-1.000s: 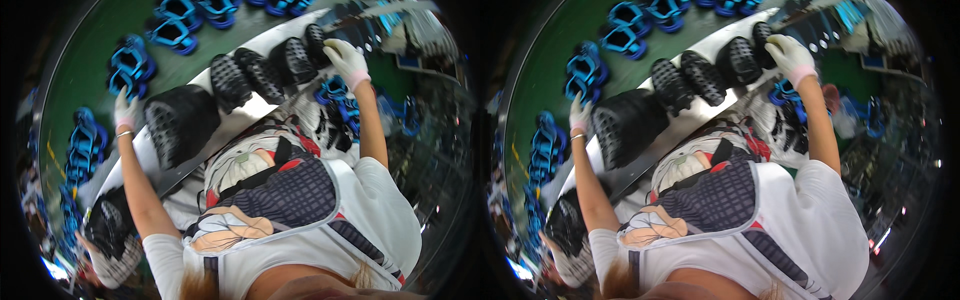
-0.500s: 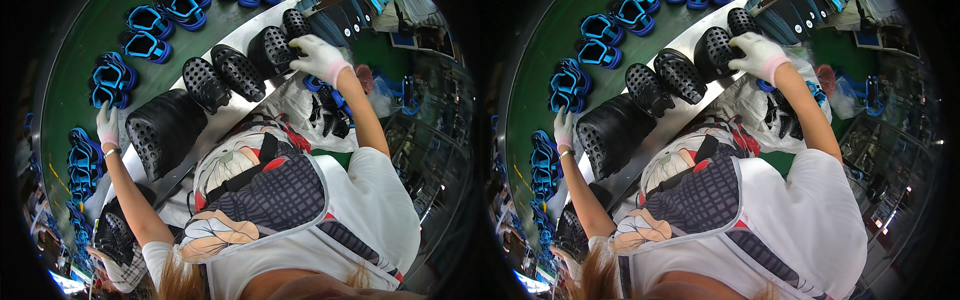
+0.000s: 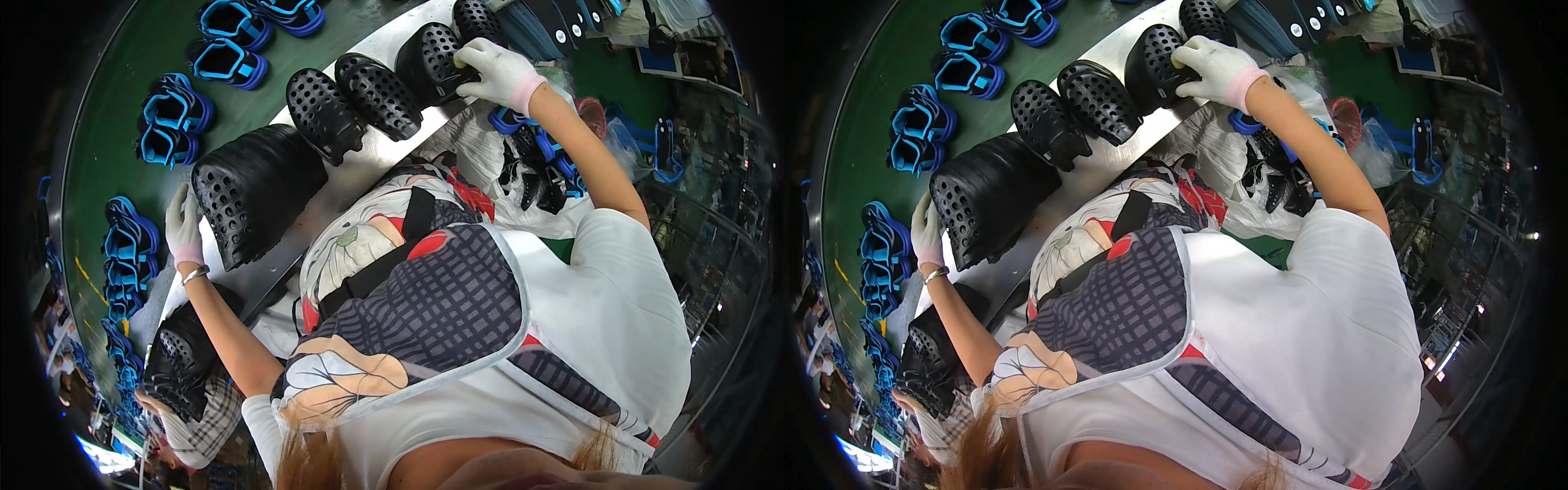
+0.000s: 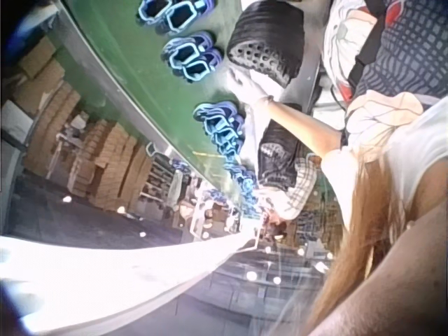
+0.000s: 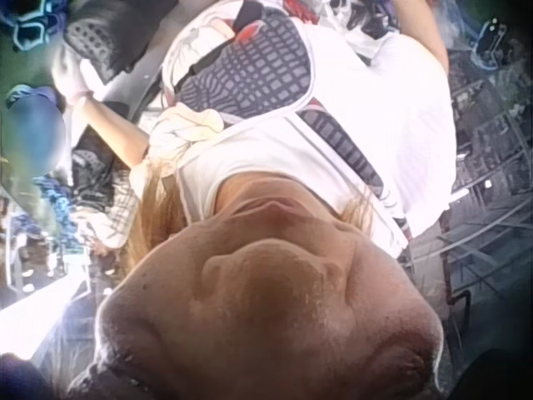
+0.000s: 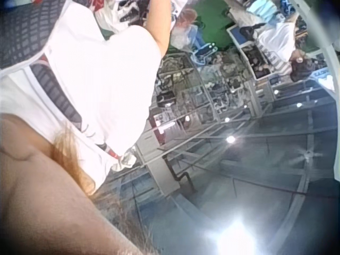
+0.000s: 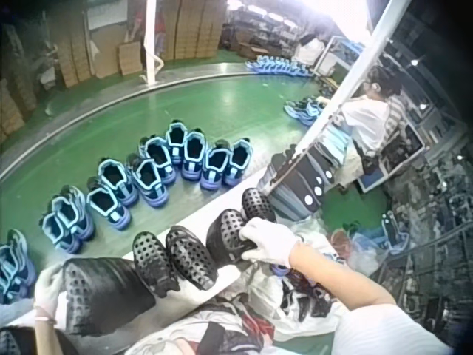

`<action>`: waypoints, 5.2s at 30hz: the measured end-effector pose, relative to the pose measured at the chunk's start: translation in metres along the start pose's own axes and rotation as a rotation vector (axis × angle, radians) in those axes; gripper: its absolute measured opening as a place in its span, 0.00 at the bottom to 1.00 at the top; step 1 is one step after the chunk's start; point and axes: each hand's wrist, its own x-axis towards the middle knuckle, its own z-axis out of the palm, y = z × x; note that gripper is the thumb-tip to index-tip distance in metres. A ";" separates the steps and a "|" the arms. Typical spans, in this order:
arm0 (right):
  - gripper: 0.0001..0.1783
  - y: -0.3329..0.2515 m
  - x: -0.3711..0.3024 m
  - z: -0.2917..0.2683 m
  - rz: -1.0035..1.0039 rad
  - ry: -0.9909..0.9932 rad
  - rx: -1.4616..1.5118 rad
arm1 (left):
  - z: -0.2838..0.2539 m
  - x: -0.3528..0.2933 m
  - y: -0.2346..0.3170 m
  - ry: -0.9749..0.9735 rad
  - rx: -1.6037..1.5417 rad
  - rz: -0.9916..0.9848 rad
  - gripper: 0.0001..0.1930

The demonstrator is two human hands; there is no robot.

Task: The person assembles shoes by hand on a production line, picking up blue and black shoe uppers and inserting black perforated footbeds into them before placing them back on the line.

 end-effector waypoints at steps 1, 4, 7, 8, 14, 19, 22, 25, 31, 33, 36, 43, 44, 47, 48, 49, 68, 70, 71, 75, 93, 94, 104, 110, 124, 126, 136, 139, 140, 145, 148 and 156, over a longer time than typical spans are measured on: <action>0.22 0.002 0.001 -0.002 -0.010 -0.016 0.005 | 0.000 0.000 -0.001 -0.006 0.002 -0.012 0.21; 0.20 0.006 -0.005 -0.015 -0.009 -0.044 0.006 | 0.010 0.000 0.009 0.050 -0.014 -0.007 0.20; 0.21 -0.006 -0.011 -0.046 0.024 -0.109 0.042 | -0.003 -0.009 0.017 0.089 0.184 0.094 0.19; 0.21 -0.015 -0.006 -0.059 0.039 -0.101 0.042 | -0.010 -0.014 0.010 0.128 0.122 0.068 0.19; 0.21 -0.126 0.062 -0.123 -0.258 0.151 0.157 | -0.016 -0.020 0.106 0.157 -0.399 0.129 0.22; 0.20 -0.276 0.156 -0.093 -0.783 0.062 0.357 | -0.018 -0.030 0.160 -0.249 -1.376 0.108 0.30; 0.25 -0.337 0.197 -0.060 -0.738 -0.022 0.418 | -0.035 -0.021 0.126 -0.134 -1.592 0.086 0.20; 0.35 -0.367 0.218 -0.032 -0.567 -0.274 0.386 | -0.046 -0.029 0.113 0.161 -1.656 -0.018 0.16; 0.33 -0.404 0.239 0.008 -0.367 -0.409 0.264 | -0.031 0.021 0.051 0.375 -1.486 -0.085 0.14; 0.31 -0.400 0.251 0.001 -0.329 -0.433 0.092 | -0.028 0.041 0.042 0.337 -1.277 -0.093 0.21; 0.27 -0.374 0.283 0.017 -0.262 -0.342 -0.120 | -0.034 0.080 0.025 0.517 -0.443 0.005 0.37; 0.29 -0.385 0.344 0.015 -0.320 -0.544 -0.131 | -0.073 0.166 -0.014 0.403 0.086 0.309 0.23; 0.30 -0.383 0.352 0.013 -0.318 -0.557 -0.118 | -0.082 0.173 -0.010 0.354 0.078 0.208 0.22; 0.28 -0.392 0.370 0.015 -0.293 -0.522 -0.257 | -0.097 0.185 0.002 0.171 0.187 0.083 0.29; 0.28 -0.399 0.375 0.022 -0.285 -0.495 -0.304 | -0.097 0.188 0.001 0.157 0.166 0.066 0.29; 0.27 -0.410 0.377 0.023 -0.257 -0.581 -0.308 | -0.096 0.189 -0.002 0.184 0.149 0.066 0.29; 0.21 -0.424 0.426 0.124 -0.266 -0.657 -0.298 | -0.007 0.088 0.020 0.190 0.169 0.134 0.19; 0.20 -0.433 0.419 0.131 -0.187 -0.609 -0.239 | -0.020 0.112 0.021 -0.137 0.271 -0.048 0.20; 0.20 -0.436 0.414 0.130 -0.194 -0.577 -0.225 | -0.024 0.118 0.020 -0.209 0.302 -0.128 0.19; 0.21 -0.425 0.421 0.134 -0.156 -0.569 -0.164 | -0.012 0.136 0.021 -0.259 0.395 -0.208 0.16; 0.21 -0.116 0.105 -0.080 0.181 0.153 0.116 | -0.057 0.093 -0.066 0.117 0.606 0.223 0.29; 0.19 -0.080 0.074 -0.080 0.290 0.230 0.098 | -0.059 0.079 -0.056 0.176 0.601 0.215 0.29; 0.21 0.046 -0.011 -0.021 0.411 0.110 0.035 | -0.033 -0.018 -0.001 0.272 0.369 0.146 0.24; 0.19 0.061 -0.013 -0.024 0.220 0.098 -0.039 | -0.027 -0.037 0.012 0.248 0.358 0.074 0.21; 0.17 -0.172 0.111 -0.097 -0.451 0.273 0.454 | -0.014 -0.042 0.174 0.012 -0.665 0.194 0.30; 0.16 -0.235 0.137 -0.089 -0.646 0.226 0.476 | -0.011 -0.032 0.167 -0.094 -0.614 0.355 0.29; 0.14 -0.357 0.212 -0.007 -0.766 0.128 0.382 | -0.021 -0.036 0.069 -0.248 -1.478 0.089 0.31; 0.14 -0.380 0.220 0.001 -0.771 0.099 0.332 | -0.030 -0.027 0.061 -0.425 -1.869 0.178 0.26; 0.15 -0.384 0.223 0.003 -0.749 0.070 0.343 | -0.031 -0.019 0.050 -0.410 -1.867 0.214 0.27; 0.22 -0.390 0.238 0.006 -0.537 -0.238 0.371 | -0.031 0.005 0.027 -0.102 -1.628 0.235 0.20; 0.25 -0.396 0.246 0.013 -0.454 -0.252 0.222 | -0.030 0.020 0.024 -0.005 -1.498 0.157 0.17; 0.30 -0.392 0.288 0.020 -0.304 -0.342 0.113 | -0.031 0.051 0.031 -0.064 -1.433 -0.047 0.24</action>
